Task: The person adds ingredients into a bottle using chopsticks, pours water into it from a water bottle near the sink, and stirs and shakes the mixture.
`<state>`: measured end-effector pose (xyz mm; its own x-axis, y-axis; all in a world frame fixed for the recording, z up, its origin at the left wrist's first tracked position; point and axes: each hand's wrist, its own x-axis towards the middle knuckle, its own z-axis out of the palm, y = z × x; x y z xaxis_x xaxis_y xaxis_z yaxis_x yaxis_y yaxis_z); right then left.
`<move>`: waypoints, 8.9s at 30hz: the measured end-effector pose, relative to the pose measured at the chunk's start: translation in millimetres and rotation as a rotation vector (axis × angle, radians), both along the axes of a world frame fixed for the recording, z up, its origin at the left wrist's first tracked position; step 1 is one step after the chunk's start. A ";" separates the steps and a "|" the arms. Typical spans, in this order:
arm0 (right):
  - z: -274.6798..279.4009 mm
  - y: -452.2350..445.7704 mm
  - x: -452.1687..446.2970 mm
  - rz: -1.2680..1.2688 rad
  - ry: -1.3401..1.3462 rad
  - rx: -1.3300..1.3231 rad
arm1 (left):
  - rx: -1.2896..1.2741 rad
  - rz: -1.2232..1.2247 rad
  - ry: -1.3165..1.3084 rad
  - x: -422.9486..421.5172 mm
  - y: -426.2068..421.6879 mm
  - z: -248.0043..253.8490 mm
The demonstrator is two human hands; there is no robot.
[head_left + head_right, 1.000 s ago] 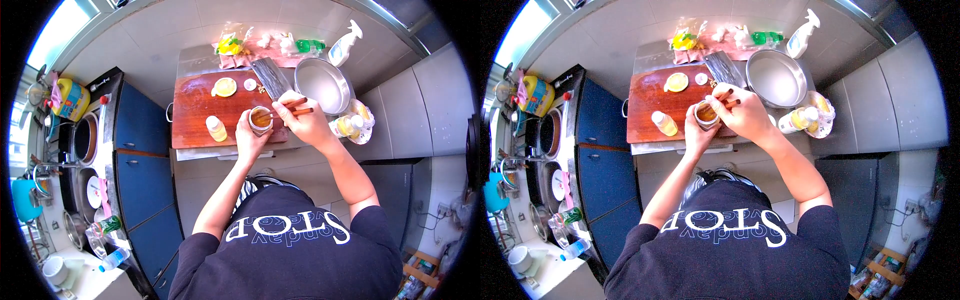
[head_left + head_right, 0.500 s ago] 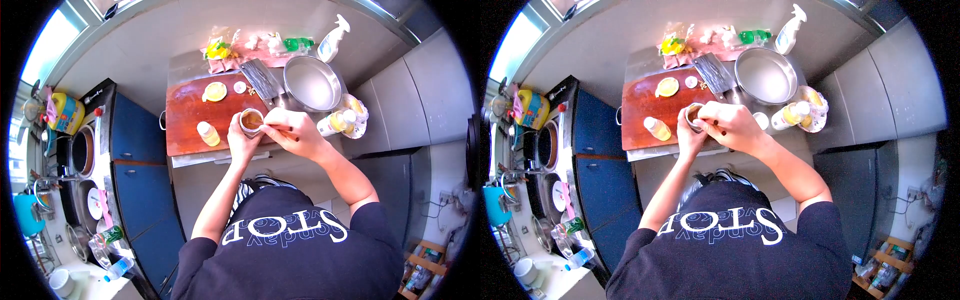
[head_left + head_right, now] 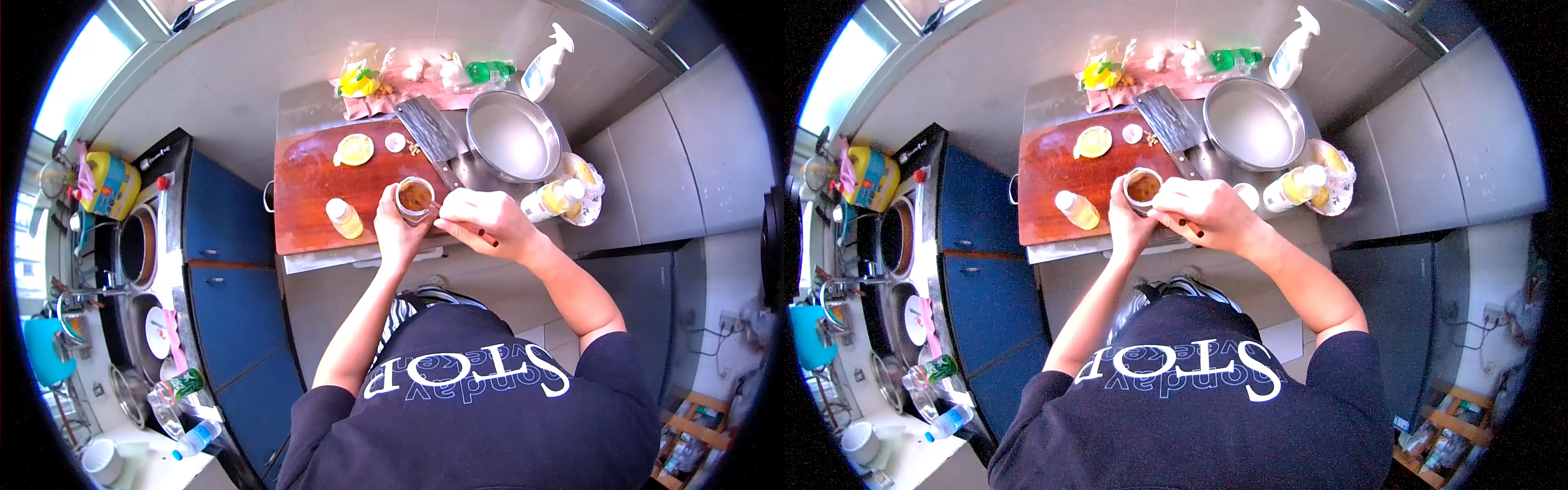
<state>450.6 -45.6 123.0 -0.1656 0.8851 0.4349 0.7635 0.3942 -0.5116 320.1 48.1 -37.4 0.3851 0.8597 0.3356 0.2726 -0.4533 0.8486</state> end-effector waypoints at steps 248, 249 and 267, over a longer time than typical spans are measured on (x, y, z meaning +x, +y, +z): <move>66.9 77.7 -53.9 0.663 0.110 -0.588 | -0.188 -0.206 -0.016 -127.8 -20.9 77.4; 67.4 77.5 -54.4 0.574 0.288 -0.670 | -0.189 -0.205 -0.016 -128.3 -22.0 77.8; 60.9 79.7 -56.2 0.569 0.027 -0.525 | -0.268 -0.134 -0.079 -135.1 -24.3 79.9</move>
<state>394.4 34.1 183.9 -0.6518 0.7583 -0.0083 0.5010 0.4224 -0.7553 184.9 23.8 42.5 0.4828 0.8650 0.1368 0.1540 -0.2376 0.9591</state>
